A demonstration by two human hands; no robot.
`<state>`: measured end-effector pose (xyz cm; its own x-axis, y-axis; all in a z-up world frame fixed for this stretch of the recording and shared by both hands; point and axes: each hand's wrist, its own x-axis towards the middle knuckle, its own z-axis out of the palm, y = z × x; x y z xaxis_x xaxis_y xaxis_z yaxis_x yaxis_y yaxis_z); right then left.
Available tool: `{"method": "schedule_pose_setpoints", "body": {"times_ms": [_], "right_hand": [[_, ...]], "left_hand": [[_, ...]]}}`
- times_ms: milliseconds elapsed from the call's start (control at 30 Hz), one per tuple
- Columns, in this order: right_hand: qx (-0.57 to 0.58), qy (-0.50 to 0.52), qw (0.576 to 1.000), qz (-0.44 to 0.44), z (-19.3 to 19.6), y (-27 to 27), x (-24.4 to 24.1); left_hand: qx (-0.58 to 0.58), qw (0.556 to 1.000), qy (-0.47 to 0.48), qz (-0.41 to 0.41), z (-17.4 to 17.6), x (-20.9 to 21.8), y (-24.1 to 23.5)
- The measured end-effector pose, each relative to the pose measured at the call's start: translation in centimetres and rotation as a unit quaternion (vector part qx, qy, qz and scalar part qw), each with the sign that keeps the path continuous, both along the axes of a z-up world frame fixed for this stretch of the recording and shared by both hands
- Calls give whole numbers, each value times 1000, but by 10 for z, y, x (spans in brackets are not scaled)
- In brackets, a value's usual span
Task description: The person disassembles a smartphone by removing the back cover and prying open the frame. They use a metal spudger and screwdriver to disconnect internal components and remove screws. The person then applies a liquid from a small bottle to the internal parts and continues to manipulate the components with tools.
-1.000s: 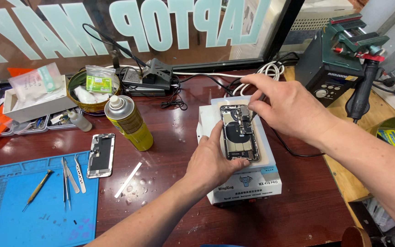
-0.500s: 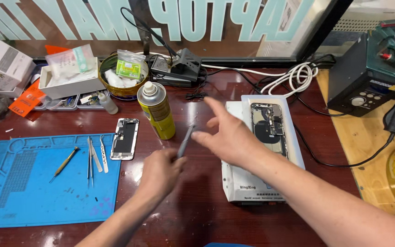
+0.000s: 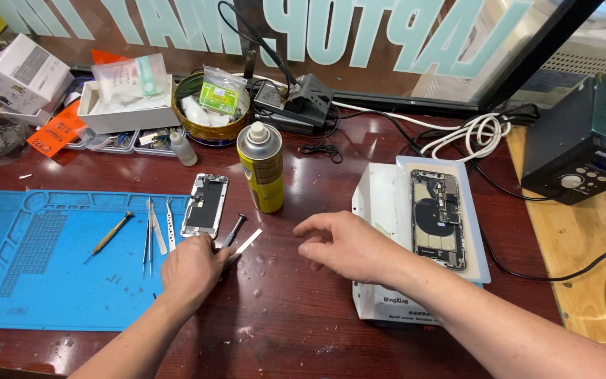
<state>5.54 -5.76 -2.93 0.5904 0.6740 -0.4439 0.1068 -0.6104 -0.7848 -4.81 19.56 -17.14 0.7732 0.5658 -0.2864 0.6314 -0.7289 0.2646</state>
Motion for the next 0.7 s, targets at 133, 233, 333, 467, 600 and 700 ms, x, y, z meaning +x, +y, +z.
{"method": "schedule_pose_setpoints", "body": {"times_ms": [133, 233, 333, 467, 600, 700], "right_hand": [[-37, 13, 999, -22, 5, 1, 5], [-18, 37, 998, -39, 5, 5, 4], [-12, 50, 997, -52, 5, 6, 3], [3, 60, 996, -67, 7, 1, 2], [21, 68, 992, -101, 17, -13, 0], [62, 53, 990, -112, 27, -22, -2]], "left_hand": [[34, 973, -133, 185, -5, -10, 68], [135, 972, -47, 186, -23, -17, 141], [167, 981, 0, 99, -51, -30, 172], [150, 981, -8, 127, -52, -38, 172], [80, 971, -114, 197, -2, -48, 130], [18, 946, -291, 143, 48, -47, 68]]}}
